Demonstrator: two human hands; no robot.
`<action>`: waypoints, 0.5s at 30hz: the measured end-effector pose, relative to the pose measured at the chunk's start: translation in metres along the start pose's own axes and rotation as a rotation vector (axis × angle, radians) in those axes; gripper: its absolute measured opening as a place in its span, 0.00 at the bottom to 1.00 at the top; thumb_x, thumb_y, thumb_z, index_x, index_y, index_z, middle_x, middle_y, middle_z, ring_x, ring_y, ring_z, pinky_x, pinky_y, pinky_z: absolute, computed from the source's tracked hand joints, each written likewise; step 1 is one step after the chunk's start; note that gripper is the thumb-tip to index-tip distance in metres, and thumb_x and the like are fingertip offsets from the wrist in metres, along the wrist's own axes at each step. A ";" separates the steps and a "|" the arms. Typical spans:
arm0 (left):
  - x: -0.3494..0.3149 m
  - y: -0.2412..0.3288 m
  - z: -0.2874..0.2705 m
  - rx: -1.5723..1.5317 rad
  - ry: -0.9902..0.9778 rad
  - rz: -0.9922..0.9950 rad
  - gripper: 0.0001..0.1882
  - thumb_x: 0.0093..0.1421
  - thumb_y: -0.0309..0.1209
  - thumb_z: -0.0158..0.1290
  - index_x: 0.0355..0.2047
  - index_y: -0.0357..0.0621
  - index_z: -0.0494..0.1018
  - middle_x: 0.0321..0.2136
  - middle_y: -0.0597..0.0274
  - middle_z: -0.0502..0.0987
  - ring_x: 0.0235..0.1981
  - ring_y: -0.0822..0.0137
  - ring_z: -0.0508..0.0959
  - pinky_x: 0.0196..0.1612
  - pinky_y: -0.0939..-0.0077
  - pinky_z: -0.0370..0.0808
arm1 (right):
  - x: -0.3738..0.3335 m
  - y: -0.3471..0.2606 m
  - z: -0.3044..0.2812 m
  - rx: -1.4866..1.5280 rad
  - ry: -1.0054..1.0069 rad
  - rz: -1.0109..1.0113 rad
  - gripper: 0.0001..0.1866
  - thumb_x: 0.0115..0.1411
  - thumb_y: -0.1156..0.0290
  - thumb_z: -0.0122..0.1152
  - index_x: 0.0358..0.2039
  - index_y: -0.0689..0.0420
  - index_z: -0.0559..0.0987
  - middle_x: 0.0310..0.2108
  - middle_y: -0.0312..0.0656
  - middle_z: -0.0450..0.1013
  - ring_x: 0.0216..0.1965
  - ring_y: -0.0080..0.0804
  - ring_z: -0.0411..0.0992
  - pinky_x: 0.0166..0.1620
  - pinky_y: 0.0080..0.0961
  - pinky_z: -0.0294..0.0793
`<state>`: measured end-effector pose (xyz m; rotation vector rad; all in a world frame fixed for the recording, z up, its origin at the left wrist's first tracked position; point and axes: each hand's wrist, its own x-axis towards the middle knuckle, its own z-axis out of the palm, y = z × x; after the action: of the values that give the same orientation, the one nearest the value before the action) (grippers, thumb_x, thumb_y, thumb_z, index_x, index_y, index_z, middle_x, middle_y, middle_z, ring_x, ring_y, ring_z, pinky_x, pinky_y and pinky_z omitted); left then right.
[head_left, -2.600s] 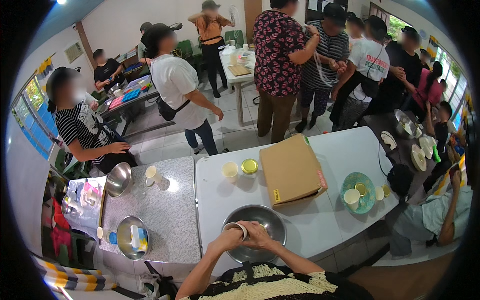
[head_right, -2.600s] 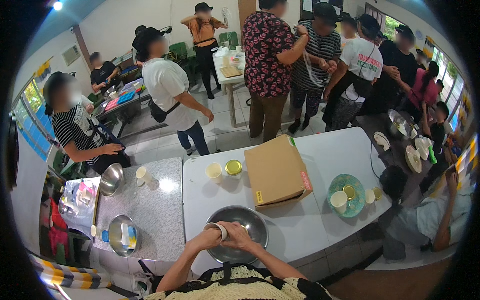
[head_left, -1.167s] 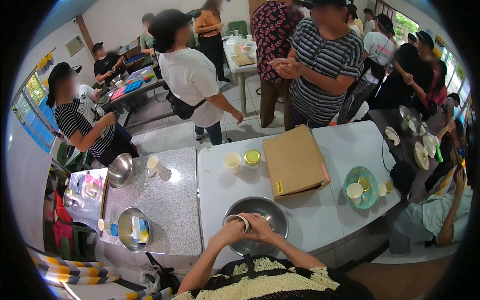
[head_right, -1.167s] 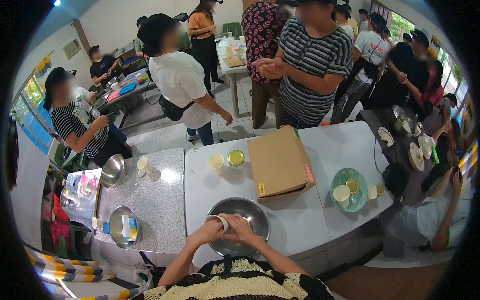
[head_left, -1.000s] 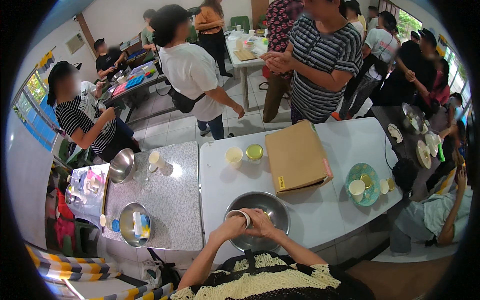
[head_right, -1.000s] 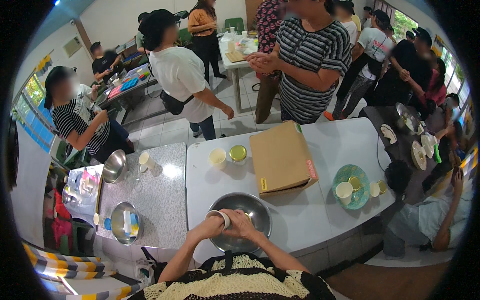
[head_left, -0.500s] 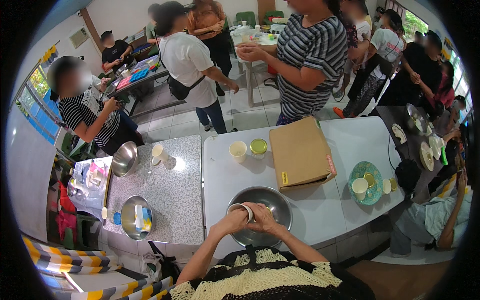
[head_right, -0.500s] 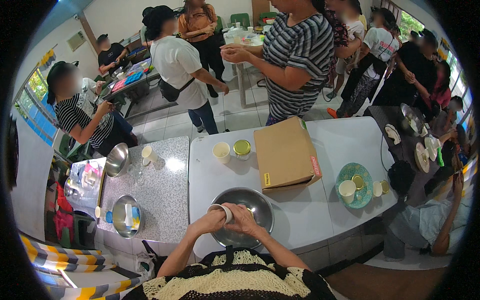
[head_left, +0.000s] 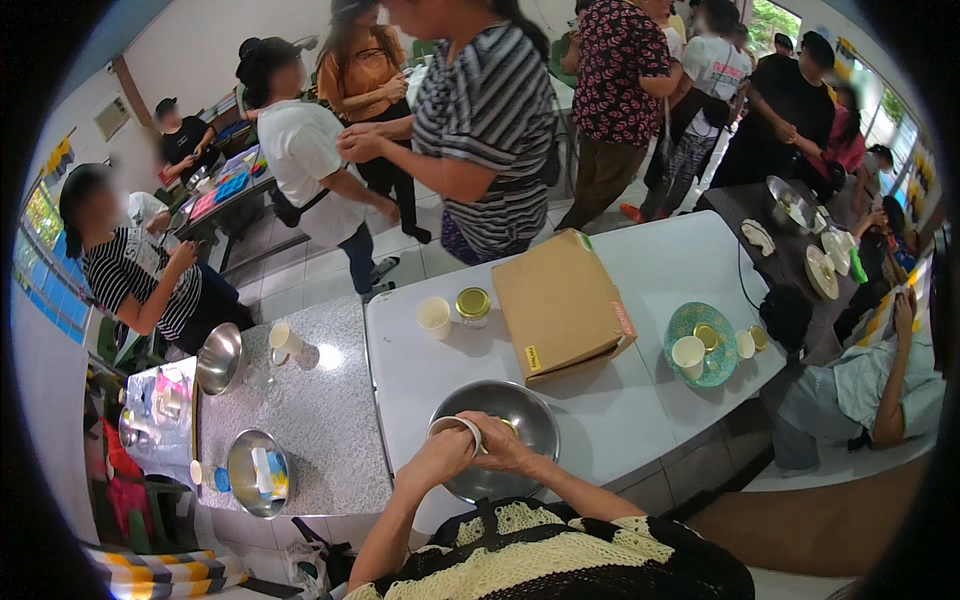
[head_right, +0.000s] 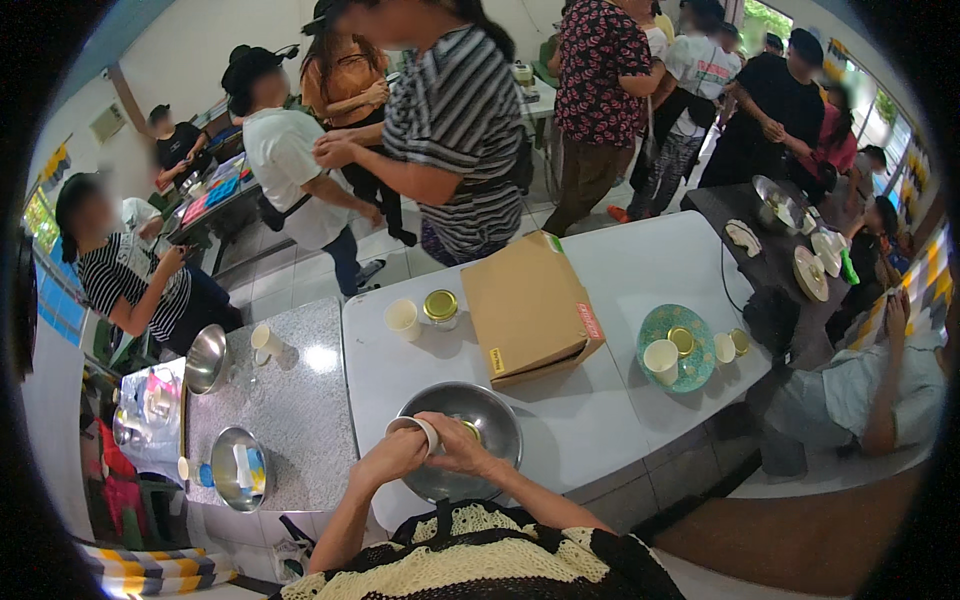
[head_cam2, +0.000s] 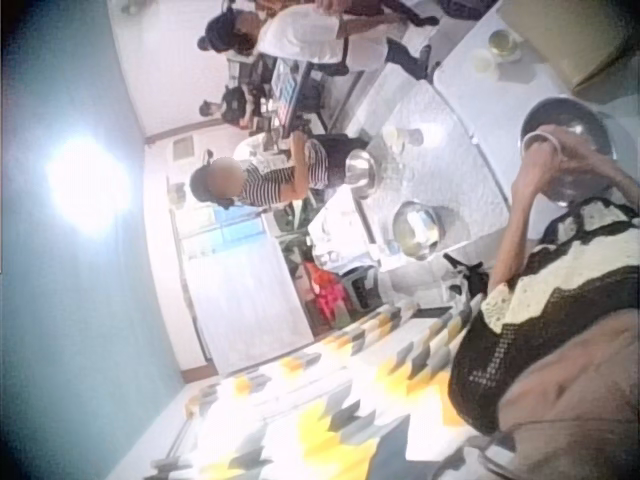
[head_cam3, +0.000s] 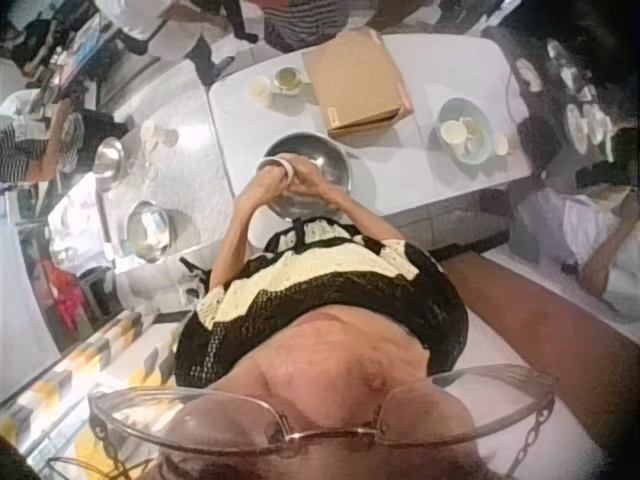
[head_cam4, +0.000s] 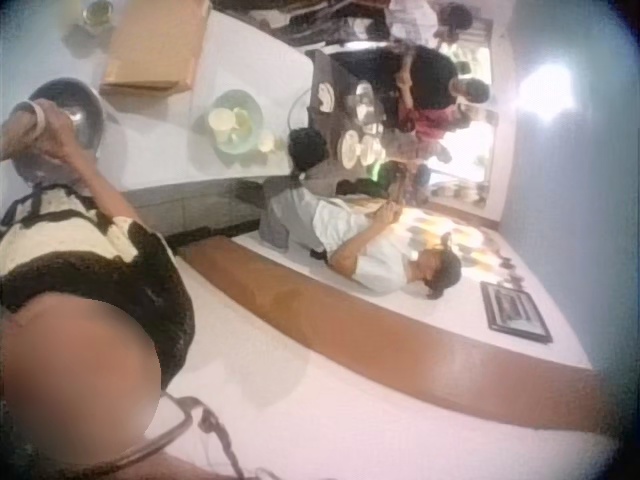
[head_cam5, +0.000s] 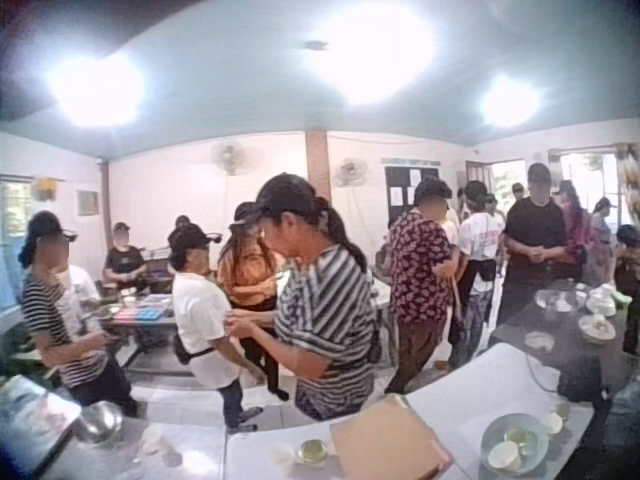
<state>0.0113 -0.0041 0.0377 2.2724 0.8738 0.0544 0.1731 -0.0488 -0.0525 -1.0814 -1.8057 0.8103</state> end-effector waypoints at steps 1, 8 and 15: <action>0.000 0.000 0.002 0.003 0.037 0.020 0.09 0.60 0.25 0.44 0.35 0.31 0.71 0.33 0.37 0.77 0.37 0.42 0.77 0.43 0.51 0.72 | -0.001 0.000 -0.001 0.000 0.011 -0.002 0.43 0.44 0.68 0.76 0.60 0.55 0.64 0.55 0.47 0.68 0.56 0.49 0.68 0.56 0.42 0.68; 0.004 0.002 -0.002 0.009 -0.102 -0.065 0.11 0.60 0.28 0.46 0.39 0.32 0.71 0.37 0.38 0.77 0.43 0.41 0.76 0.46 0.52 0.71 | -0.006 0.000 0.000 0.030 0.024 0.013 0.43 0.44 0.70 0.76 0.60 0.55 0.64 0.55 0.48 0.68 0.56 0.49 0.68 0.56 0.41 0.68; -0.001 -0.010 0.015 0.002 0.019 0.012 0.11 0.61 0.28 0.45 0.39 0.32 0.72 0.37 0.39 0.77 0.42 0.41 0.77 0.46 0.53 0.72 | -0.009 0.010 0.008 0.036 0.040 0.003 0.44 0.43 0.71 0.76 0.60 0.57 0.64 0.53 0.48 0.69 0.55 0.48 0.69 0.56 0.41 0.69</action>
<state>0.0089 -0.0080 0.0200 2.2824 0.8705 0.0803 0.1723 -0.0540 -0.0674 -1.0706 -1.7501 0.8143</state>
